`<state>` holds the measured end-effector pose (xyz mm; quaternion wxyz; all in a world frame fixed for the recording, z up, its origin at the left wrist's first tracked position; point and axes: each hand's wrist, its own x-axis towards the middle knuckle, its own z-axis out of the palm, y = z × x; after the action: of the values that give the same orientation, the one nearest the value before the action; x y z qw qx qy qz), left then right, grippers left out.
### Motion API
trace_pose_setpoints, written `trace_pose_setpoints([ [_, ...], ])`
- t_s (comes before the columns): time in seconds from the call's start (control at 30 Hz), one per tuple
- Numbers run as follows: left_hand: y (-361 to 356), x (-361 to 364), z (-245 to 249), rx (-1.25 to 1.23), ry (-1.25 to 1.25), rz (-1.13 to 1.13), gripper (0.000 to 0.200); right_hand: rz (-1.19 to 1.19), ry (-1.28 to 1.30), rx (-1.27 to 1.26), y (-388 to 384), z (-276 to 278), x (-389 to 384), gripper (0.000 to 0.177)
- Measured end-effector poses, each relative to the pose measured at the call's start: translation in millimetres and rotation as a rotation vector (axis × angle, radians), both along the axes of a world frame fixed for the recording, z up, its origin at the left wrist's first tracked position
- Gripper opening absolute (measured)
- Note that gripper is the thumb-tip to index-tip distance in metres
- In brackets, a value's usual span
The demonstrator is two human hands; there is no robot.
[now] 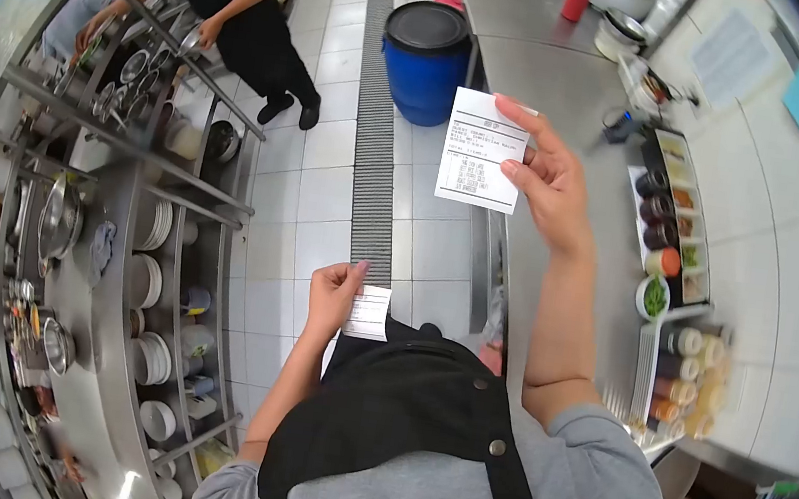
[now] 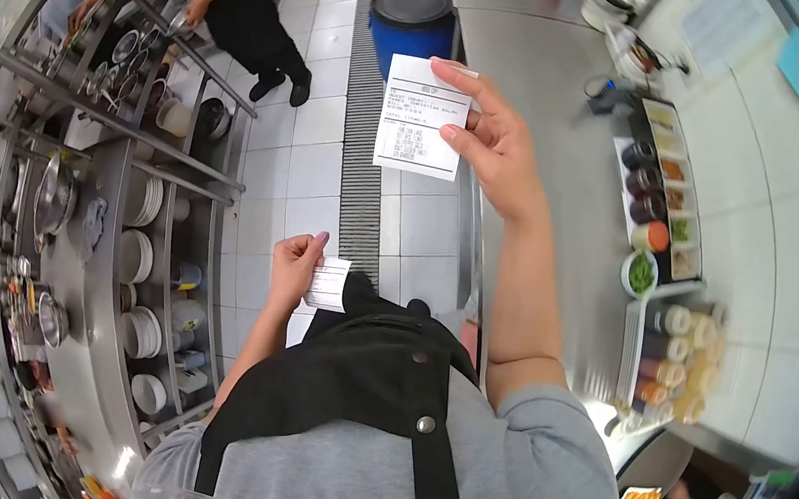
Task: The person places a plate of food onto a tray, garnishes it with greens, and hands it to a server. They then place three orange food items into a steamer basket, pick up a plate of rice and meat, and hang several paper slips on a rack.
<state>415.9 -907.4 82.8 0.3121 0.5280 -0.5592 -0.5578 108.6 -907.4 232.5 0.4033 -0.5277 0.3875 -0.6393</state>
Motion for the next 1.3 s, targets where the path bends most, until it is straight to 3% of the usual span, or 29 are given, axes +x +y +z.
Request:
trace_pose_setpoints([
  [0.27, -171.0, 56.7, -34.6, -0.051, 0.055, 0.218, 0.043, 0.169, 0.020, -0.003, -204.2, -9.4, 30.7, 0.056],
  [0.5, -364.1, 88.1, -11.4, -0.045, 0.031, 0.279, 0.043, 0.194, 0.056, 0.001, -398.4, 1.4, 63.5, 0.055],
  [0.9, -682.7, -50.1, -11.5, -0.158, -0.077, -0.133, 0.027, 0.118, 0.033, -0.080, -655.0, -6.3, -15.8, 0.055],
  [0.97, -739.4, -62.2, -19.4, -0.120, -0.306, -0.159, 0.022, 0.165, 0.024, -0.081, -716.0, -6.2, -32.8, 0.055],
  [1.03, -784.4, -60.4, -53.9, -0.176, -0.444, -0.137, 0.021, 0.206, 0.055, -0.073, -773.5, 3.1, -46.5, 0.055],
  [1.1, -825.6, -43.9, -128.8, -0.354, -0.489, -0.069, 0.022, 0.250, 0.080, -0.086, -830.7, 12.5, -54.7, 0.056],
  [1.17, -843.2, -8.8, -208.2, -0.280, -0.642, 0.086, 0.017, 0.309, 0.085, -0.082, -885.7, 20.3, -54.9, 0.056],
  [1.23, -816.7, 45.4, -286.6, -0.086, -0.815, 0.338, 0.020, 0.373, 0.094, -0.085, -938.6, 26.3, -48.7, 0.056],
  [1.27, -793.0, 74.1, -311.5, 0.195, -0.939, 0.434, 0.018, 0.403, 0.096, -0.094, -964.2, 27.8, -43.3, 0.057],
  [1.3, -777.5, 98.9, -305.5, 0.635, -1.021, 0.273, 0.029, 0.430, 0.098, -0.105, -989.5, 29.0, -37.0, 0.057],
])
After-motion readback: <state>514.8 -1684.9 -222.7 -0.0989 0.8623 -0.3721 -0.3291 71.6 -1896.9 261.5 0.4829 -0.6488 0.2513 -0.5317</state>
